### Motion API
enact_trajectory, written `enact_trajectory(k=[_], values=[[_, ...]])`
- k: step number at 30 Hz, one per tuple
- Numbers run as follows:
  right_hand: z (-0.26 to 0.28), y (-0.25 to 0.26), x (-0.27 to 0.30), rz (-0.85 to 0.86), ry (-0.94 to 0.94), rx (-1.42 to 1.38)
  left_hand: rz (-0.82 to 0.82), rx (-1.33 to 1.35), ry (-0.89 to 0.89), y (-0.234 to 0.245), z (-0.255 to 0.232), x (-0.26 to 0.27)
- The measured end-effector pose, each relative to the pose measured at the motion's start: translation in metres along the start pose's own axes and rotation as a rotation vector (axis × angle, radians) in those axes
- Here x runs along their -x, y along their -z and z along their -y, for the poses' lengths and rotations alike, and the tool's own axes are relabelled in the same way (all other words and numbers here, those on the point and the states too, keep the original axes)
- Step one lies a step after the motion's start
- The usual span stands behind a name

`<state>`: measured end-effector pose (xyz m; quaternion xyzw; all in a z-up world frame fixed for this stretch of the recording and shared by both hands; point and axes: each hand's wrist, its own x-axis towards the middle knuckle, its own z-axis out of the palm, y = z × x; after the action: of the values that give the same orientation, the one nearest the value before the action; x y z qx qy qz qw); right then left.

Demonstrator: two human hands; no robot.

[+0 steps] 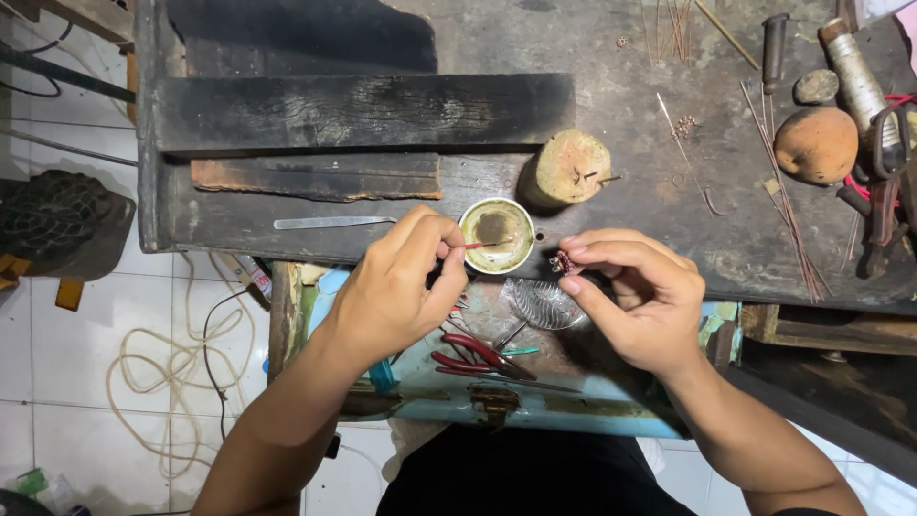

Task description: A person uses tweezers to assemble small metal components and a torch to solder them together on a jewelry workbench.

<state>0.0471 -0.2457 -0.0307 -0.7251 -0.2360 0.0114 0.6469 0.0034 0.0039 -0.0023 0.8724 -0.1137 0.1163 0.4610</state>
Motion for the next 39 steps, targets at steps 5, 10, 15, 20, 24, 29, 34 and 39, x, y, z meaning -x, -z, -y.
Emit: enact_trajectory(k=[5, 10, 15, 20, 24, 29, 34, 39], values=[[0.0, -0.003, 0.001, 0.0, -0.011, -0.029, -0.025, 0.027, 0.01, 0.0, 0.001, 0.001], [0.001, -0.003, -0.001, 0.004, 0.018, -0.025, -0.105, 0.119, -0.096, -0.001, -0.005, -0.001], [0.003, -0.004, -0.001, 0.006, 0.021, -0.017, -0.193, 0.069, -0.25, -0.011, -0.01, 0.0], [0.001, -0.003, -0.001, 0.019, 0.037, -0.01, -0.173, 0.051, -0.32, -0.009, -0.013, -0.005], [0.002, -0.003, -0.002, 0.033, 0.06, 0.009, -0.158, 0.056, -0.343, -0.008, -0.014, -0.005], [0.001, -0.004, -0.002, 0.031, 0.065, 0.0, -0.144, 0.043, -0.35, -0.006, -0.015, -0.007], [0.0, -0.004, -0.002, 0.029, 0.072, 0.003, -0.153, 0.045, -0.348, -0.007, -0.015, -0.006], [-0.002, -0.003, 0.0, 0.024, 0.07, -0.003, -0.237, 0.064, -0.222, -0.009, -0.007, 0.002]])
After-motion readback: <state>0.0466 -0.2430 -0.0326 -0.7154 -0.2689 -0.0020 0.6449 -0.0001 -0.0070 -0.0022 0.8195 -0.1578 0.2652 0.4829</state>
